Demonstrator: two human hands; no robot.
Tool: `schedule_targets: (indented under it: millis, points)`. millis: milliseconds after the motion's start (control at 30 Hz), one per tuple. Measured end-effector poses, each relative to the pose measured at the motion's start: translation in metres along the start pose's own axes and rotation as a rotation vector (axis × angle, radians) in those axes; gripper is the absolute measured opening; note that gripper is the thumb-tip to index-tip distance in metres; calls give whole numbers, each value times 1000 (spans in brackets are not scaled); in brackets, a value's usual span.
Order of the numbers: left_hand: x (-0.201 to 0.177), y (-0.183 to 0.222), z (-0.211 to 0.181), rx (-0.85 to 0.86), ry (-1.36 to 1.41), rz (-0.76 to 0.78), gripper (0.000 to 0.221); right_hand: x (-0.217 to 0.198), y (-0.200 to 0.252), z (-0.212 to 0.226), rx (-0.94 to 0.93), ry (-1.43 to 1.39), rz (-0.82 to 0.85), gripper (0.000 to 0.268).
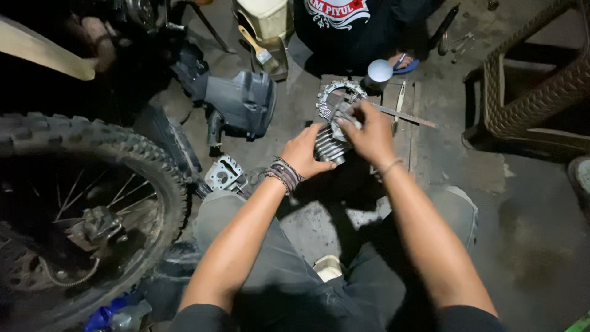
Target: The person cleans a motorcycle cylinder head using a cloth and then uses a screwdriver to clean out the internal passages.
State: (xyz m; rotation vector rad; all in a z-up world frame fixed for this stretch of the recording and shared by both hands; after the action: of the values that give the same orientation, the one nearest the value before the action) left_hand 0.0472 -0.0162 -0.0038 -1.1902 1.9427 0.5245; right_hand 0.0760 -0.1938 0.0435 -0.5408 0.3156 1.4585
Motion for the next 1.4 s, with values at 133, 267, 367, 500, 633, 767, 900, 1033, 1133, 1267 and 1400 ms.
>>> schedule_targets:
  millis: [133, 267, 367, 500, 633, 767, 900, 1033, 1133, 1267, 1400]
  points:
    - [-6, -5, 8, -13, 68, 9, 94, 0, -16, -36, 35, 2, -67, 22]
    - [-4, -2, 17, 23, 120, 35, 98, -17, -28, -80, 147, 10, -134, 22]
    - [-7, -6, 16, 38, 167, 17, 98, -21, -23, -60, 154, -40, -91, 26]
    - [-7, -13, 9, 85, 185, 11, 95, 8, -12, -72, 167, -66, -53, 30]
    - [-9, -11, 12, 70, 207, 29, 97, -15, -7, -85, 122, 64, -121, 24]
    - [-8, -8, 13, 31, 132, 22, 98, -38, -18, -124, 173, 24, -176, 26]
    - [-19, -2, -14, 58, -20, -17, 100, -42, -12, -126, 246, -146, -116, 24]
    - [-28, 0, -45, 84, 10, -60, 97, -44, 1, -97, 335, -446, -81, 20]
    - [-24, 2, -55, 153, -43, -157, 102, -50, 22, -51, 508, -755, -44, 22]
    - [-17, 4, -74, 409, -5, -488, 79, -51, 34, 2, 583, -1265, -17, 11]
    - [-4, 14, -95, 370, 312, -471, 61, -49, 46, 27, 480, -1249, -109, 24]
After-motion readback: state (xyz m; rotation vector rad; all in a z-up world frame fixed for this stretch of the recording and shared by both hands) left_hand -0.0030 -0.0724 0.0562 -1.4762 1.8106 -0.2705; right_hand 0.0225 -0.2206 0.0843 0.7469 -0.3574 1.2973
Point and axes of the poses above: each hand's wrist, its own y-axis away from the middle knuckle, its own x-axis out of the palm, z = x × y, the point moved 5 cm from there along -y, towards the middle knuckle, and after that the axes turned 12 degrees about x, right-handed, at the moved point
